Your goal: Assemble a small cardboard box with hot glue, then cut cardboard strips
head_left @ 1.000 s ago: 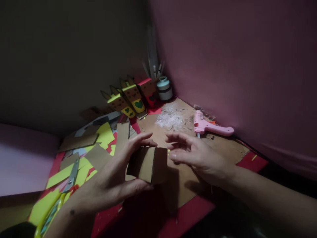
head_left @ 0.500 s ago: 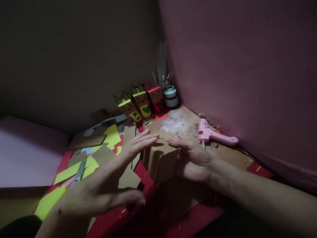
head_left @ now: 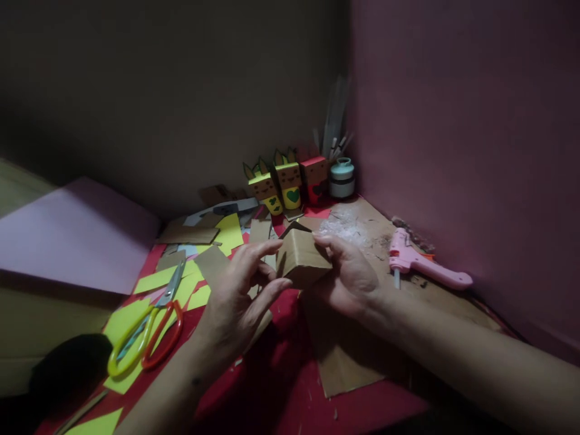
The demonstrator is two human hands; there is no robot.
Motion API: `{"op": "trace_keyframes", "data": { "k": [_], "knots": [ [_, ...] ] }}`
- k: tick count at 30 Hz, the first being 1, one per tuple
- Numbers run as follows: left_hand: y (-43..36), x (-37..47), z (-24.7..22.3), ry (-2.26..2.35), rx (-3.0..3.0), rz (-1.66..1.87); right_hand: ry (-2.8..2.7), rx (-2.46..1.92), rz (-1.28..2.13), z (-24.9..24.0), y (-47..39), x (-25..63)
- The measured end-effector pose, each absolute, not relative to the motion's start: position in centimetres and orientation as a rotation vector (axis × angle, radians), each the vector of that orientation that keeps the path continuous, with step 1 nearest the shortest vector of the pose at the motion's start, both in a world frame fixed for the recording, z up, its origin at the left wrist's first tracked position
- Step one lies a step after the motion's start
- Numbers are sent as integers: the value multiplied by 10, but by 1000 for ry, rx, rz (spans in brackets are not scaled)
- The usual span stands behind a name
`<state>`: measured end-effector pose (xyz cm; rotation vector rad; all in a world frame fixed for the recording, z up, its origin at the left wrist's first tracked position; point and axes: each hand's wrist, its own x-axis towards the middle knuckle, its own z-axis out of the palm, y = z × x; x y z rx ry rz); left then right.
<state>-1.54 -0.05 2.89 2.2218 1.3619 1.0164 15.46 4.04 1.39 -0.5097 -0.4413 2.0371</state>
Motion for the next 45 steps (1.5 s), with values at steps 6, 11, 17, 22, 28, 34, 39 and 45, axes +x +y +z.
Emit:
{"op": "trace_keyframes", "data": {
  "k": [6,11,17,22,28,34,39,45],
  "knots": [
    [0,-9,22,1453,2420,1039,-525,-543,2040,5,42,149],
    [-3,-5,15,1475,2591,1108,-365,-618,2069,3,41,149],
    [-10,-1,6,1551,2713,1157,-218,-625,2058,-2,38,148],
    [-12,1,7,1570,2590,1215,-170,-584,2037,-5,36,146],
    [-10,0,3,1411,2707,1401,-124,-612,2006,-1,34,146],
    [-9,0,2,1401,2749,1358,-135,-607,2005,-5,33,148],
    [-8,1,4,1393,2754,1265,-117,-638,1992,-6,33,151],
    [-2,-2,5,1264,2803,1215,-132,-645,1967,-8,35,154]
  ]
}}
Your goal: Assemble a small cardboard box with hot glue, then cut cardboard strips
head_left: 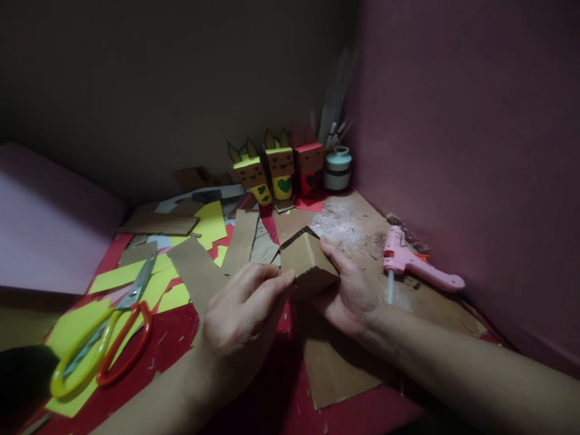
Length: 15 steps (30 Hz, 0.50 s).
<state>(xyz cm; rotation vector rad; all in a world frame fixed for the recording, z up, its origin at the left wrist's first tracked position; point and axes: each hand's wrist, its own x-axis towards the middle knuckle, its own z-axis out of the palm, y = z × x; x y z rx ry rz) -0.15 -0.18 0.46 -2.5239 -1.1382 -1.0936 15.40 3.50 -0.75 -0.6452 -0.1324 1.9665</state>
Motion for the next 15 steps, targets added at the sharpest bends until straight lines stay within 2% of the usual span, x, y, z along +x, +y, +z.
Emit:
{"op": "trace_keyframes", "data": {
  "k": [15],
  "knots": [
    [3,-3,4,-1050,-2674,-1193,-101,-671,1977,-7,36,156]
  ]
}}
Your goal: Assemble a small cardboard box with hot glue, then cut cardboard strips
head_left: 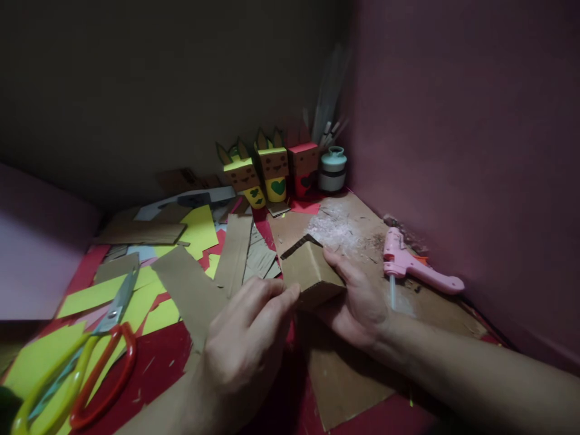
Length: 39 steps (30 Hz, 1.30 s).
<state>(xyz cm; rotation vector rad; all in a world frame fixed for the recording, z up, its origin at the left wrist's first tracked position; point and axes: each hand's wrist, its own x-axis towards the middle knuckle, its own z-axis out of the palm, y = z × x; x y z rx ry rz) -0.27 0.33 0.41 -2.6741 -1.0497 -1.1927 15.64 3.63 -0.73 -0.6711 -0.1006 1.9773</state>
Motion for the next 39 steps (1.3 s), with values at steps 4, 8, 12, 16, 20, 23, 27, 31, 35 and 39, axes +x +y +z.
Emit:
{"op": "trace_keyframes", "data": {
  "k": [4,8,12,16,20,23,27,31,35,39],
  "knots": [
    [4,1,8,-1066,-2645,-1207,-50,-686,1968,-7,36,157],
    [3,0,14,-1209,-2692,-1262,-42,-665,2014,-8,36,159],
    [0,-4,15,-1374,-2681,-1290,-71,-652,2042,-10,39,160],
    [1,-3,13,-1280,-2714,-1249,-91,-663,2035,-11,39,160],
    [4,1,10,-1234,-2682,-1210,-108,-662,2030,-13,38,160],
    [5,1,5,-1184,-2647,-1171,-105,-676,2029,-14,38,159],
    [4,2,1,-1164,-2587,-1124,-80,-676,2032,-13,38,158],
    [4,4,1,-1143,-2574,-1133,-84,-667,2026,-13,37,157],
    [5,5,4,-1148,-2588,-1143,-97,-668,2021,-14,37,156],
    [4,4,9,-1229,-2651,-1140,-108,-682,1992,-12,36,156]
  ]
}}
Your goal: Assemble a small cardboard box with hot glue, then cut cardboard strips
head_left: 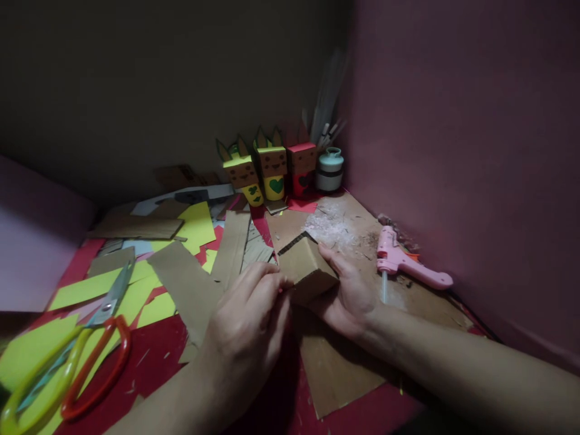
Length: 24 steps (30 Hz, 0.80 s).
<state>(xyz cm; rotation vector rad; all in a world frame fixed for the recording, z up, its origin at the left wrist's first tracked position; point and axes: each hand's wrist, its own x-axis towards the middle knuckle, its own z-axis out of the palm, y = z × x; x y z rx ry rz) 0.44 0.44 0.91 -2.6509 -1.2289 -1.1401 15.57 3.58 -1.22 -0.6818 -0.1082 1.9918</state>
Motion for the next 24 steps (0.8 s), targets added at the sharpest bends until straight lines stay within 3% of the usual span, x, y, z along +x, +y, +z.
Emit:
{"op": "trace_keyframes", "data": {
  "k": [15,24],
  "knots": [
    [11,1,15,-1295,-2715,-1007,-259,-656,1875,-18,33,153],
    [23,-16,39,-1533,-3174,-985,-226,-761,1939,-13,32,155]
  ]
}}
